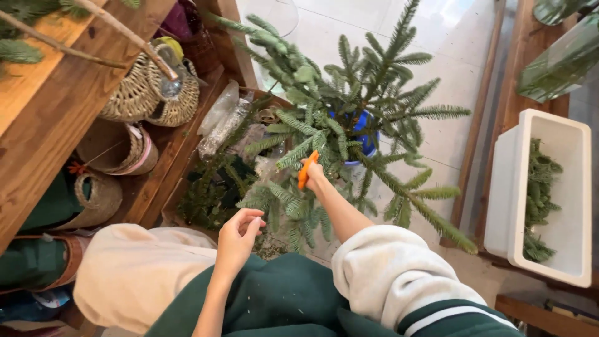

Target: The person trims branches from a small potted evergreen tree using orange-handled shears. They then cut pieces of moss and insert them into the tree's branches, adjusting the foliage with their hands.

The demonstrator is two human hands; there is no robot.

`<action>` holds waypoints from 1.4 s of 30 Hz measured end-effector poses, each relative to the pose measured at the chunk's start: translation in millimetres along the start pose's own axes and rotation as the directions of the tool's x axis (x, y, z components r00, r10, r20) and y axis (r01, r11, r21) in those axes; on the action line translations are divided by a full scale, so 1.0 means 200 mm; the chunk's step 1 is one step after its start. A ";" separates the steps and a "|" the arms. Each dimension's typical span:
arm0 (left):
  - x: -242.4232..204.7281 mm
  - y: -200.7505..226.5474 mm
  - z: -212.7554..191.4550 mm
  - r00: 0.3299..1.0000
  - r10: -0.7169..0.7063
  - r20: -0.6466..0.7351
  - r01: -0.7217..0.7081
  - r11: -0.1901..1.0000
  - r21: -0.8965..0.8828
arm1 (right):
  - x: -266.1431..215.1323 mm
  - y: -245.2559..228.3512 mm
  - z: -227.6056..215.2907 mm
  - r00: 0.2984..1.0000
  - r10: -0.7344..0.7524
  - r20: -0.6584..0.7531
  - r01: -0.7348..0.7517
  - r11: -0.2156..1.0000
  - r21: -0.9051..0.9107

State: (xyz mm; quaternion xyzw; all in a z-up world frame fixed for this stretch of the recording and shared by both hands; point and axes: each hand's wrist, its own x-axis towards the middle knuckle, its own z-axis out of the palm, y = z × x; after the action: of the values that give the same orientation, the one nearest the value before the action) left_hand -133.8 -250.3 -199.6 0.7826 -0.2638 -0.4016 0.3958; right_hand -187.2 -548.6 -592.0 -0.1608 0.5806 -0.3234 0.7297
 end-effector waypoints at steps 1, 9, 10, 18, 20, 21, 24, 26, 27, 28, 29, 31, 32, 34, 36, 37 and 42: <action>-0.01 0.01 -0.02 1.000 0.002 -0.008 -0.002 1.000 0.001 | -0.15 -0.08 0.07 1.000 0.001 0.008 -0.001 1.000 -0.001; -0.01 0.03 -0.07 0.987 -0.157 -0.037 0.153 0.984 -0.089 | -0.26 -0.20 0.36 0.940 0.319 0.116 -0.332 0.788 0.518; 0.00 0.01 -0.06 0.986 -0.164 -0.037 0.160 0.983 -0.089 | -0.29 -0.25 0.39 0.939 0.325 0.113 -0.335 0.788 0.517; 0.07 -0.07 -0.13 0.985 -0.148 -0.090 0.136 0.983 -0.124 | -0.39 -0.61 0.61 0.932 0.274 0.236 -0.351 0.533 0.770; 0.06 -0.09 -0.13 0.984 -0.154 -0.094 0.139 0.979 -0.151 | -0.11 -0.45 0.51 0.877 0.350 0.329 -0.479 0.687 0.546; 0.09 -0.09 -0.14 0.986 -0.133 -0.105 0.114 0.978 -0.175 | 0.03 -0.41 0.50 0.805 0.426 0.413 -0.557 0.783 0.276; 0.09 -0.16 -0.14 0.989 -0.062 -0.133 0.030 0.973 -0.227 | -0.34 -0.45 0.23 0.675 0.558 0.483 -0.622 0.782 -0.035; 0.09 -0.20 -0.16 0.988 -0.070 -0.140 0.036 0.971 -0.235 | -0.65 -0.58 0.08 0.684 0.605 0.408 -0.597 0.785 -0.163; 0.09 -0.21 -0.16 0.988 -0.069 -0.136 0.034 0.970 -0.242 | -0.80 -0.65 -0.01 0.704 0.629 0.329 -0.563 0.778 -0.280; 0.09 -0.20 -0.16 0.988 -0.077 -0.136 0.042 0.969 -0.243 | -0.86 -0.69 -0.14 0.701 0.635 0.325 -0.569 0.773 -0.282; 0.09 -0.19 -0.17 0.989 -0.063 -0.134 0.029 0.970 -0.243 | -0.92 -0.72 -0.27 0.809 0.491 0.322 -0.370 0.852 -0.371; 0.12 -0.19 -0.15 0.990 -0.049 -0.130 0.016 0.970 -0.243 | -0.97 -0.79 -0.58 0.884 0.329 0.333 -0.156 0.878 -0.454; 0.14 -0.19 -0.14 0.992 -0.031 -0.123 0.001 0.971 -0.241 | -0.94 -0.82 -0.75 0.959 0.075 0.272 0.069 0.872 -0.484; 0.16 -0.18 -0.12 0.994 -0.020 -0.110 -0.006 0.972 -0.237 | -0.90 -0.82 -1.09 0.959 -0.185 0.213 0.272 0.805 -0.527; 0.19 -0.12 -0.08 0.997 -0.016 -0.069 -0.002 0.969 -0.247 | -0.82 -0.82 -1.41 0.863 -0.503 -0.042 0.091 0.237 -0.967; 0.20 -0.13 -0.07 0.997 -0.017 -0.069 -0.001 0.969 -0.249 | -0.80 -0.78 -1.50 0.863 -0.504 -0.042 0.090 0.235 -0.968; 0.19 -0.17 -0.02 0.996 -0.089 -0.004 0.086 0.971 -0.221 | -0.65 -0.64 -1.77 0.932 -0.359 0.054 0.010 -0.122 -0.993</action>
State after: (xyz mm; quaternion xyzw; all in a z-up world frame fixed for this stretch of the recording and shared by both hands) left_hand -107.2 -258.5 -242.5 0.7474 -0.1800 -0.4399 0.4641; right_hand -575.4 -506.9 -514.4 -0.6853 0.6800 0.0939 0.2430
